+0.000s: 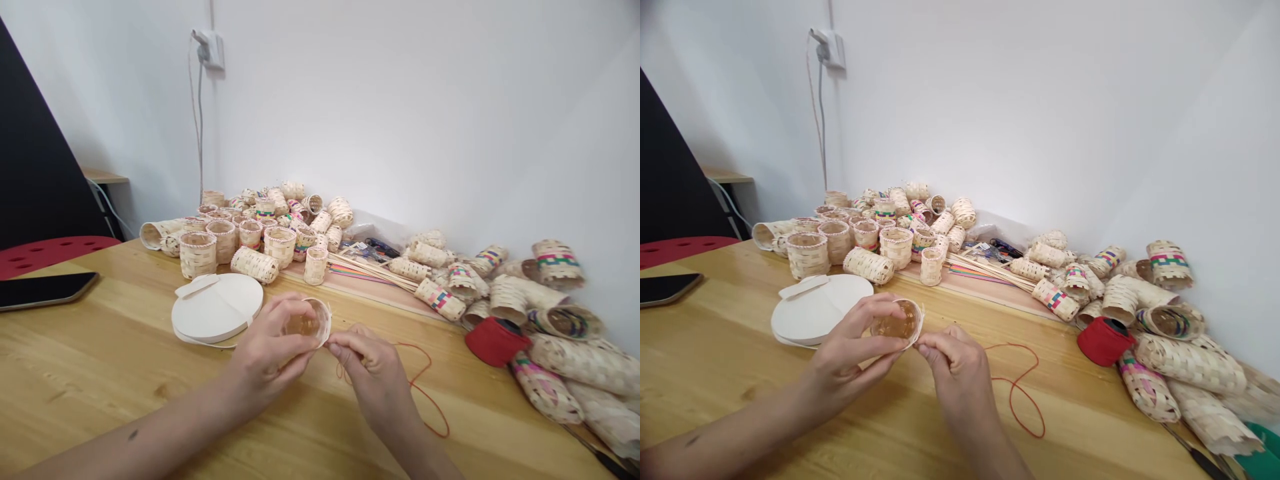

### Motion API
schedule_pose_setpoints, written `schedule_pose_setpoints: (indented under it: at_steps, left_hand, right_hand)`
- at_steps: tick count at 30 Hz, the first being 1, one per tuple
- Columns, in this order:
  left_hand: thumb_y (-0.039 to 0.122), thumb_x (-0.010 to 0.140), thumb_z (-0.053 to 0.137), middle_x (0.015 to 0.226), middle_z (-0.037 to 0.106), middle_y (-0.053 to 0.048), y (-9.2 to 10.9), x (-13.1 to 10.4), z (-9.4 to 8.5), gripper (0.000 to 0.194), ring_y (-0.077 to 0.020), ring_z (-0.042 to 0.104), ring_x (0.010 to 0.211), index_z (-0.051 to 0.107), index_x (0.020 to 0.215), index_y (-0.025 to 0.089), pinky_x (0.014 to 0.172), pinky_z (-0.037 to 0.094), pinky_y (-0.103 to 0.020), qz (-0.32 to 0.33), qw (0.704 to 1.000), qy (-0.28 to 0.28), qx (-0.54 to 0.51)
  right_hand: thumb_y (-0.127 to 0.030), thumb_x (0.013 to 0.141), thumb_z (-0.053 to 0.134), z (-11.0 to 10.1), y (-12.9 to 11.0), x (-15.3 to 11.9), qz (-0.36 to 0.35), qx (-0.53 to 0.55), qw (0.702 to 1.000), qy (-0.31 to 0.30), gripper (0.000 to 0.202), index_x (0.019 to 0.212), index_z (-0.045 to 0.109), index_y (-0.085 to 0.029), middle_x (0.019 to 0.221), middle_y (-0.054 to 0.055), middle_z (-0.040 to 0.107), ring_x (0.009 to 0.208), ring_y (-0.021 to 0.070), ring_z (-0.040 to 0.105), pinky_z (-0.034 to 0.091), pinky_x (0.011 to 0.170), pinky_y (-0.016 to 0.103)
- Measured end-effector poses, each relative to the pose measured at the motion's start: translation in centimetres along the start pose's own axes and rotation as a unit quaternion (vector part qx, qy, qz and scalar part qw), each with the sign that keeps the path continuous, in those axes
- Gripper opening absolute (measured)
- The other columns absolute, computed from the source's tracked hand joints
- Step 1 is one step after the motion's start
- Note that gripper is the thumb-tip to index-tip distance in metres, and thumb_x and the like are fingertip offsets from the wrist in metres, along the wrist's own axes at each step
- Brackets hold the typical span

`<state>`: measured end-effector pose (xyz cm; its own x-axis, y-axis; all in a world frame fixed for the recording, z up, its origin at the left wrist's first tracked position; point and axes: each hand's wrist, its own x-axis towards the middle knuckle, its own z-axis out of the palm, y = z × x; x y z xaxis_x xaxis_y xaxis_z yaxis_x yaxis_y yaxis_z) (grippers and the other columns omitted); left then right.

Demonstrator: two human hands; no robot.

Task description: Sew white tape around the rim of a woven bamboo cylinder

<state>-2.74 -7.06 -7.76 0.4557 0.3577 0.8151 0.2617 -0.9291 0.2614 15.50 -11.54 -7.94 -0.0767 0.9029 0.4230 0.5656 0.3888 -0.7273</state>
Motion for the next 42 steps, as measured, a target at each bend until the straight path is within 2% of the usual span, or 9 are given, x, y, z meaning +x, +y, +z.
schedule_pose_setpoints:
  at_steps: [4,9,14,18,24,31,37,40,42]
  left_hand:
    - [0.003,0.081,0.053,0.108,0.054,-0.008,0.0,-0.5,0.3,0.023,-0.0241,0.045,0.111,0.065,0.087,0.021,0.095,0.041,-0.042,0.014,0.999,-0.008,0.036]
    - [0.003,0.082,0.053,0.112,0.053,-0.007,-0.3,-0.7,0.5,0.024,-0.0247,0.041,0.117,0.064,0.093,0.022,0.096,0.042,-0.039,0.032,0.996,-0.014,0.078]
    - [0.004,0.083,0.051,0.114,0.053,-0.007,-0.6,-0.2,0.2,0.027,-0.0242,0.041,0.118,0.062,0.1,0.022,0.094,0.044,-0.036,0.076,0.991,-0.003,0.107]
    - [0.004,0.082,0.053,0.112,0.053,-0.007,-0.8,-0.1,0.1,0.022,-0.0254,0.044,0.115,0.063,0.094,0.02,0.091,0.046,-0.039,0.078,0.99,0.015,0.118]
    - [0.002,0.08,0.057,0.114,0.051,-0.008,-0.8,-0.2,0.1,0.02,-0.0262,0.042,0.116,0.064,0.09,0.018,0.092,0.045,-0.039,0.051,0.994,0.008,0.095]
    - [0.004,0.081,0.056,0.118,0.048,-0.008,-0.9,-0.6,0.3,0.02,-0.0261,0.041,0.119,0.064,0.091,0.019,0.094,0.043,-0.04,0.029,0.996,-0.011,0.082]
    - [0.006,0.083,0.055,0.118,0.048,-0.007,-1.1,-0.5,0.5,0.021,-0.0256,0.04,0.118,0.066,0.089,0.022,0.095,0.042,-0.041,0.058,0.995,-0.03,0.076]
    - [0.007,0.083,0.055,0.12,0.048,-0.006,-1.1,-0.2,0.4,0.02,-0.0255,0.039,0.119,0.066,0.086,0.023,0.095,0.041,-0.041,0.066,0.993,-0.031,0.096]
    - [0.008,0.083,0.055,0.12,0.048,-0.005,-1.1,-0.1,0.5,0.019,-0.025,0.039,0.119,0.066,0.083,0.024,0.095,0.041,-0.04,0.071,0.991,-0.042,0.104]
  right_hand:
    - [-0.025,0.086,0.054,0.5,-0.4,-0.1,0.017,0.008,1.0,0.012,0.022,0.069,0.067,-0.022,0.063,0.0,0.054,0.062,0.015,0.053,0.039,0.059,0.024]
    - [-0.029,0.083,0.056,0.8,-0.3,0.2,0.079,0.039,0.996,0.016,0.02,0.067,0.065,-0.02,0.061,-0.001,0.053,0.059,0.0145,0.051,0.039,0.056,0.024]
    - [-0.028,0.083,0.052,-0.4,0.1,0.6,0.082,0.086,0.989,-0.087,0.019,0.085,0.069,-0.021,0.075,0.001,0.058,0.071,0.0158,0.054,0.04,0.064,0.025]
    - [-0.03,0.079,0.056,-0.9,0.4,0.6,0.142,0.112,0.979,-0.095,0.028,0.103,0.064,-0.019,0.078,0.0,0.056,0.063,0.0132,0.05,0.038,0.057,0.024]
    - [-0.031,0.078,0.058,-0.4,0.9,0.6,0.16,0.11,0.977,-0.092,0.015,0.084,0.061,-0.017,0.068,-0.002,0.053,0.061,0.0122,0.047,0.037,0.056,0.023]
    - [-0.027,0.08,0.054,-0.1,0.3,0.5,0.155,0.056,0.983,-0.084,0.013,0.071,0.057,-0.018,0.059,-0.005,0.046,0.054,0.0106,0.041,0.03,0.051,0.022]
    - [-0.03,0.084,0.052,-0.1,-0.1,0.4,0.135,0.016,0.989,-0.064,0.015,0.077,0.061,-0.02,0.066,-0.002,0.058,0.06,0.0142,0.051,0.038,0.057,0.025]
    - [-0.029,0.083,0.056,-1.1,-0.3,0.5,0.072,-0.062,0.996,-0.003,0.014,0.092,0.065,-0.023,0.089,0.003,0.065,0.084,0.0198,0.059,0.043,0.075,0.031]
    - [-0.028,0.084,0.056,-1.5,-0.4,0.4,-0.001,-0.117,0.992,0.046,0.016,0.096,0.066,-0.025,0.112,0.005,0.061,0.108,0.0226,0.052,0.038,0.092,0.036]
